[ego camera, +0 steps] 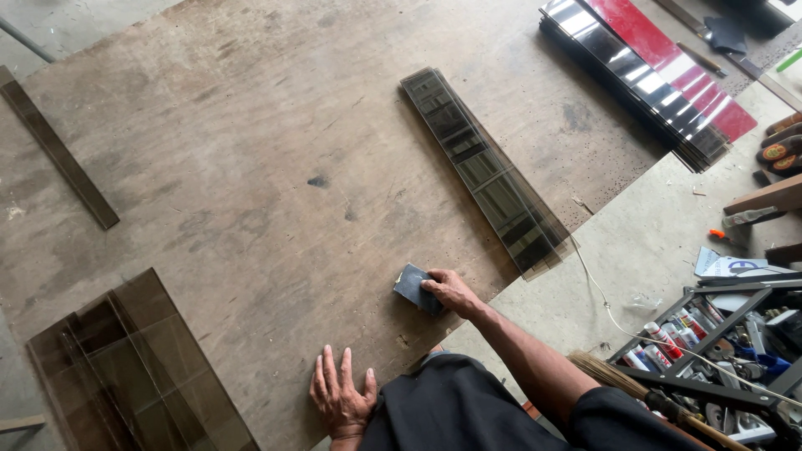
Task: Sanding the edges of glass panels using a sanding block to smooth them
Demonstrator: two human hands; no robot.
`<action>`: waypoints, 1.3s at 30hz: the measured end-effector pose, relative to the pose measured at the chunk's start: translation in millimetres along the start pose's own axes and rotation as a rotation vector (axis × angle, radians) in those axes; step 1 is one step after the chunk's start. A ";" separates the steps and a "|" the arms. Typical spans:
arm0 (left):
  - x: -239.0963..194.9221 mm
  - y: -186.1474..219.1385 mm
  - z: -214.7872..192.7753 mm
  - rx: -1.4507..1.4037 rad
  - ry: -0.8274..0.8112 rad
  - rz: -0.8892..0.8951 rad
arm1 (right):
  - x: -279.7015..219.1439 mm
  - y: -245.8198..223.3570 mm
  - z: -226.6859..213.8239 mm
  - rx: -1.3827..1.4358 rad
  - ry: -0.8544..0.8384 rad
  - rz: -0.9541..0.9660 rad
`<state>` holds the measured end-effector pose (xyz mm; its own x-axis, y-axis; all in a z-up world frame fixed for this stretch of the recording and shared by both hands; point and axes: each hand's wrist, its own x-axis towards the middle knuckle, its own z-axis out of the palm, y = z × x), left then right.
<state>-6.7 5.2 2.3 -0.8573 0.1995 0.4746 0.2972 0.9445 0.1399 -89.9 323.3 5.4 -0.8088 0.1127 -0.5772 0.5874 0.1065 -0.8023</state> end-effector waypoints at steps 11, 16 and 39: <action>1.1 0.8 -2.8 -0.004 -0.016 0.004 | -1.3 -0.8 0.6 0.005 0.008 0.006; 0.9 1.1 -3.9 -0.001 -0.040 -0.008 | -4.7 -5.9 2.2 0.110 -0.004 0.043; -14.6 -8.2 14.9 -0.127 -0.077 -0.054 | -6.0 -10.3 -0.3 0.165 -0.025 0.005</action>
<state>-2.9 -1.6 -18.7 -0.9018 0.1734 0.3957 0.2965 0.9147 0.2747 -91.1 321.8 17.2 -0.8073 0.0877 -0.5835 0.5807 -0.0580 -0.8121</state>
